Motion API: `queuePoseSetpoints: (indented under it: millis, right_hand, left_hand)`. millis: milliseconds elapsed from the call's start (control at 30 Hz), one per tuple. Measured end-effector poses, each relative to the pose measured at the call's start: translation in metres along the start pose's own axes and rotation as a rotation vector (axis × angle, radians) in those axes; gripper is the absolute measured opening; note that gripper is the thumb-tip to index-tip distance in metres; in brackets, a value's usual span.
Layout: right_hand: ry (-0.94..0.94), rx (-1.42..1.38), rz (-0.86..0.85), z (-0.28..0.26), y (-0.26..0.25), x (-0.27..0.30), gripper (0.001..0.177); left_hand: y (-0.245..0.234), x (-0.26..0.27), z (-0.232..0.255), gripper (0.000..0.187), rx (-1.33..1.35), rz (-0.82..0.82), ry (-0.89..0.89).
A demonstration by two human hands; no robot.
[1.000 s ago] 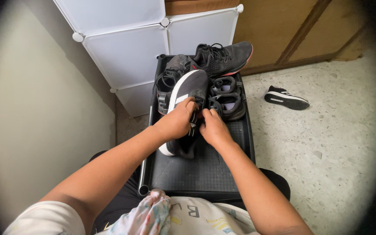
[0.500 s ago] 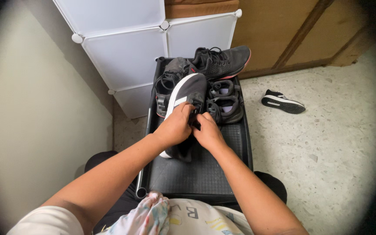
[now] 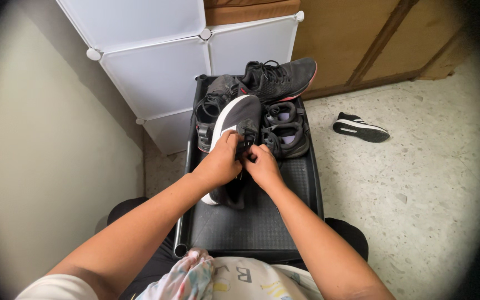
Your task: The person unlaces a pair of gray sneakers, then re-laces them by threading the laces through the eyelets and tying them. The person then picks up a black sneaker and begins to unlace it.
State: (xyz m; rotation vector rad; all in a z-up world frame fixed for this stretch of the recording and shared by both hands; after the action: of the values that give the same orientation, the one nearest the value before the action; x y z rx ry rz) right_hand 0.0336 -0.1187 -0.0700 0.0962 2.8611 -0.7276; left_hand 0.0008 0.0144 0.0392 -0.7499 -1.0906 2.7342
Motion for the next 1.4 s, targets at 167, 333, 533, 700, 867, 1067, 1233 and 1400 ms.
queuePoseSetpoints:
  millis: [167,333,533,700,867,1067,1233,1400]
  right_hand:
    - [-0.074,-0.129,-0.021,0.000,0.003,0.002,0.018]
    - [-0.046,-0.137,-0.082,0.006,0.005,0.001,0.018]
    - [-0.178,-0.119,-0.121,0.006,0.001,0.000,0.018]
    - [-0.001,-0.269,-0.135,0.014,0.009,0.002,0.022]
    - [-0.270,-0.041,-0.107,-0.014,-0.002,0.010,0.022]
    - [-0.191,0.052,-0.155,-0.020,-0.012,0.016,0.019]
    - [-0.106,-0.056,-0.174,-0.018,-0.011,0.014,0.018]
    - [0.002,-0.194,-0.235,-0.027,-0.009,0.009,0.016]
  left_hand:
    - [0.003,-0.003,0.000,0.049,0.010,-0.036,-0.058]
    - [0.000,-0.005,0.005,0.050,0.001,-0.049,-0.061]
    - [0.003,-0.005,0.005,0.048,0.001,-0.048,-0.060]
    - [0.011,-0.003,0.002,0.041,-0.014,-0.041,0.029]
    - [0.022,-0.004,-0.006,0.037,-0.191,-0.087,0.098]
    - [0.042,-0.010,-0.012,0.040,-0.484,-0.322,0.052]
    - [0.032,-0.005,-0.007,0.035,-0.465,-0.202,-0.102]
    - [0.032,0.003,-0.008,0.057,-0.388,-0.231,-0.149]
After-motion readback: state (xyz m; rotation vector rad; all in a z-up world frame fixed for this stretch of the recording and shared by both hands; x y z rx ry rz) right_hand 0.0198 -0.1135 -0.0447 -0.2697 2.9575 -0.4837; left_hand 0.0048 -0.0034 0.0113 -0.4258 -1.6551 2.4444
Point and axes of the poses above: each hand's wrist, its own x-axis away from the middle knuckle, its own y-axis out of the palm, z = x × y, the point moved 7 cm from there along -x, towards the middle knuckle, and after that the axes turned 7 degrees about z, right-handed, at the moved point
